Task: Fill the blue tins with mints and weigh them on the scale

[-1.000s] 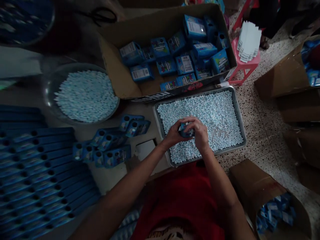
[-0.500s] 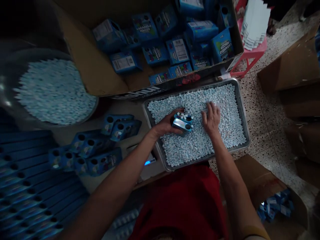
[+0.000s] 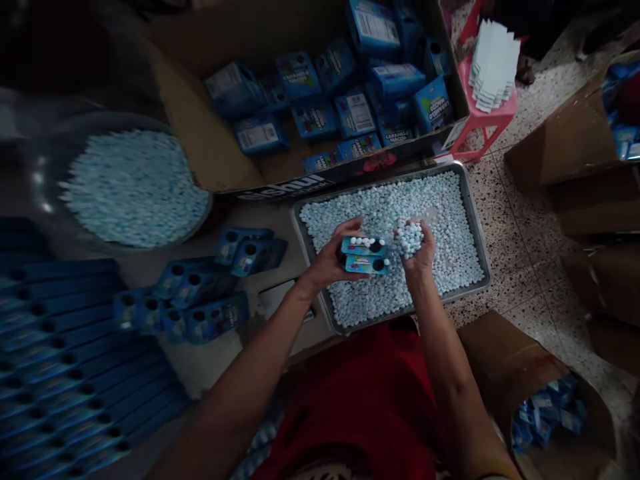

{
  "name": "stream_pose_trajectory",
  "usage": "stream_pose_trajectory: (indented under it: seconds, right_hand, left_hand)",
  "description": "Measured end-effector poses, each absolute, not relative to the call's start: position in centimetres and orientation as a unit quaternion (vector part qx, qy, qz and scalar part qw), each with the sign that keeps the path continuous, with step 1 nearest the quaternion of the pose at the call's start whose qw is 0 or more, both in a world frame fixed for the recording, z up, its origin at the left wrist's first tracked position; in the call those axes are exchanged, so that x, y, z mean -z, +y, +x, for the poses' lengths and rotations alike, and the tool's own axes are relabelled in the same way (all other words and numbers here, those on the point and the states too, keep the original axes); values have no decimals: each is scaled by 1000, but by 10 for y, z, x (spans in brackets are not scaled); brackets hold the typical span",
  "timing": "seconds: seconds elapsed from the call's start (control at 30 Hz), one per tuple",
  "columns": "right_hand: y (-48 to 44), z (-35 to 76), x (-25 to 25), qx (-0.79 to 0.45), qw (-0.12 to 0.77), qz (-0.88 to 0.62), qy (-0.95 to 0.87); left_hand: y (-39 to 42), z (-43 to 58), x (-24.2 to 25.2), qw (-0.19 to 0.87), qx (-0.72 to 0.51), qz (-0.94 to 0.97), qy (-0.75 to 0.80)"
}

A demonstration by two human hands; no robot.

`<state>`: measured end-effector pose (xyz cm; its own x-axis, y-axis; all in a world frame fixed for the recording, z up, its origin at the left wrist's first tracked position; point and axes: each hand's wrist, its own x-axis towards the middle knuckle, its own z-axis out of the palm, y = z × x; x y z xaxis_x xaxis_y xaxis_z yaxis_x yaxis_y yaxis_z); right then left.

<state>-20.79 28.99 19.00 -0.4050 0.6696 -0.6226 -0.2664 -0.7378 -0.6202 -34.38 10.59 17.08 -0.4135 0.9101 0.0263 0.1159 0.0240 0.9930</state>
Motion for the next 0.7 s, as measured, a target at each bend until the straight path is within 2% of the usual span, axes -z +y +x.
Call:
stream_pose_trajectory:
  seconds: [0.1,0.23,0.47,0.7]
  right_hand:
    - [273,-206,-237,-832,328,-378,-240]
    - [253,-211,-271,-836,323,-308,-318]
    - [246,-235,-274,-784,365,-286,-412]
    - [233,-235,-273,-734,335,-221,-548]
  left_hand:
    - [88,-342,-170,338,-550,371,667]
    - [90,-329,-169,354,-560,298,687]
    - [93,-324,-185,312,-528,316,724]
    - [85,-321,-164,309,-542,297,723]
